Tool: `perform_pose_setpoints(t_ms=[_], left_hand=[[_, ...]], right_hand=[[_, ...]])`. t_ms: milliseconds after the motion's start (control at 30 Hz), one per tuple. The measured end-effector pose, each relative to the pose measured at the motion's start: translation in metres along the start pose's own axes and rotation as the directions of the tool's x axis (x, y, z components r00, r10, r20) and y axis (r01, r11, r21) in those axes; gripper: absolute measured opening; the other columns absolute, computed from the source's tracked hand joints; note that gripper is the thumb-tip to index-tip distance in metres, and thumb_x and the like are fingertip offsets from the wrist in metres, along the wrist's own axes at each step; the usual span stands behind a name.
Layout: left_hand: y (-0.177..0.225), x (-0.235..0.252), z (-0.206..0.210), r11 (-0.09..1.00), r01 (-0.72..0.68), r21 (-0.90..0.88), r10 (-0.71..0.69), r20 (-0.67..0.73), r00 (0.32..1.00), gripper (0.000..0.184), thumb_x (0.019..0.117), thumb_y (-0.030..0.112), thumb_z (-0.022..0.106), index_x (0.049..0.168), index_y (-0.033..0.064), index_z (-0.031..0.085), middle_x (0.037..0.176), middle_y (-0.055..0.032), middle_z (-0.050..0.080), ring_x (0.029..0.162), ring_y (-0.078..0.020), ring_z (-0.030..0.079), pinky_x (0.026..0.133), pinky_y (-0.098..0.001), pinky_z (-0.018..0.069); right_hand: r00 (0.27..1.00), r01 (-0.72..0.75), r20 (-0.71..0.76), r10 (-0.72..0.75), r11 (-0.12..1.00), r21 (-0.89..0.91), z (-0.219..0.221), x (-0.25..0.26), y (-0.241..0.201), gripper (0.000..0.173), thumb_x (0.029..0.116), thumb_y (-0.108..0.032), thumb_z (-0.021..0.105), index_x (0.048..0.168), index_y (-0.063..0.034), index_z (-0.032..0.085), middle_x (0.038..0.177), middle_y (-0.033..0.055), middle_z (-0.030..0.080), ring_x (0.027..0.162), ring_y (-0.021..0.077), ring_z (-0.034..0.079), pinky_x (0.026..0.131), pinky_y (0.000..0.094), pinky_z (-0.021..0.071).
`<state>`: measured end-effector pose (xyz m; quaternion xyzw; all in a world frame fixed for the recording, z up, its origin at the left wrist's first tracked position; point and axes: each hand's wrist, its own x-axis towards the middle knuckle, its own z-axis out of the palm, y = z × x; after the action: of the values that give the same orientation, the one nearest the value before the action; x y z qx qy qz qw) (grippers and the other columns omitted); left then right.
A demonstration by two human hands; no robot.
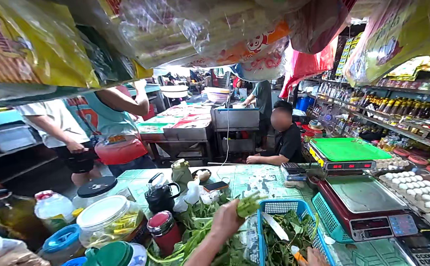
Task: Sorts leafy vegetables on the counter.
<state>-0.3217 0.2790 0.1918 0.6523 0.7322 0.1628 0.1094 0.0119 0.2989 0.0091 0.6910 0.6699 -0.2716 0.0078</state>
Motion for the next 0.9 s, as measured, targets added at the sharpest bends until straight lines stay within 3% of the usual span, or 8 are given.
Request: perform_pose_setpoints(t_ms=[133,300,467,667,767,900], left_hand=[[0.011,0.006,-0.061,0.975,-0.057,-0.215,0.018,-0.181,0.983,0.048,0.0777,0.018,0.084,0.121,0.0048,0.068,0.111,-0.0172,0.072,0.107,-0.0345,0.069,0.096,-0.0584,0.0529],[0.028,0.003,-0.089,0.942,-0.048,-0.332,-0.008,-0.165,0.986,0.045,0.0772,0.014,0.084,0.118,0.0059,0.068,0.108,-0.0133,0.071,0.104,-0.0262,0.068,0.095,-0.0509,0.0523],[0.027,0.013,-0.062,0.974,-0.055,-0.219,0.045,-0.049,0.998,0.046,0.0767,0.021,0.083,0.118,0.0065,0.068,0.111,-0.0135,0.071,0.108,-0.0297,0.067,0.097,-0.0546,0.0518],[0.015,0.028,-0.004,0.995,0.101,0.004,-0.101,0.134,0.986,0.051,0.0781,0.031,0.081,0.122,0.0081,0.067,0.119,-0.0157,0.069,0.116,-0.035,0.065,0.095,-0.0595,0.052],[0.007,0.033,0.021,0.988,0.146,0.06,-0.154,0.185,0.971,0.053,0.0785,0.032,0.079,0.124,0.0087,0.066,0.122,-0.0151,0.069,0.117,-0.0344,0.065,0.094,-0.0596,0.0527],[0.004,0.035,0.052,0.983,0.159,0.093,-0.177,0.236,0.956,0.051,0.078,0.032,0.078,0.122,0.0092,0.065,0.12,-0.0147,0.069,0.115,-0.0343,0.066,0.09,-0.0591,0.0545]], right_hand=[[0.999,-0.003,0.048,0.004,1.0,-0.007,0.03,0.008,0.005,0.066,0.0975,-0.037,0.066,0.147,0.0021,0.048,0.146,0.0262,0.053,0.133,0.0411,0.055,0.109,0.0593,0.0456],[0.998,-0.015,-0.064,0.013,0.999,-0.04,0.042,0.015,-0.001,0.053,0.095,-0.03,0.068,0.137,0.0005,0.059,0.141,0.0246,0.055,0.129,0.0397,0.058,0.103,0.056,0.0511],[0.998,-0.05,-0.026,0.048,0.996,-0.079,0.043,0.023,-0.004,0.069,0.0909,-0.029,0.073,0.147,0.0028,0.048,0.145,0.0248,0.054,0.133,0.0404,0.054,0.107,0.0549,0.0476],[1.0,-0.012,0.025,0.014,0.998,-0.069,0.042,0.032,0.005,0.07,0.0868,-0.018,0.077,0.145,0.0044,0.046,0.143,0.0253,0.056,0.133,0.0396,0.055,0.11,0.0549,0.0456],[0.999,0.004,0.044,-0.007,0.998,0.057,0.024,0.02,0.001,0.069,0.0886,-0.023,0.073,0.145,0.0059,0.045,0.142,0.0265,0.056,0.131,0.0396,0.057,0.109,0.0569,0.0465],[0.992,-0.041,0.129,0.008,0.967,0.253,0.009,0.009,-0.005,0.058,0.0987,-0.036,0.062,0.142,0.0006,0.049,0.132,0.0252,0.063,0.121,0.0385,0.064,0.104,0.0571,0.0496]])
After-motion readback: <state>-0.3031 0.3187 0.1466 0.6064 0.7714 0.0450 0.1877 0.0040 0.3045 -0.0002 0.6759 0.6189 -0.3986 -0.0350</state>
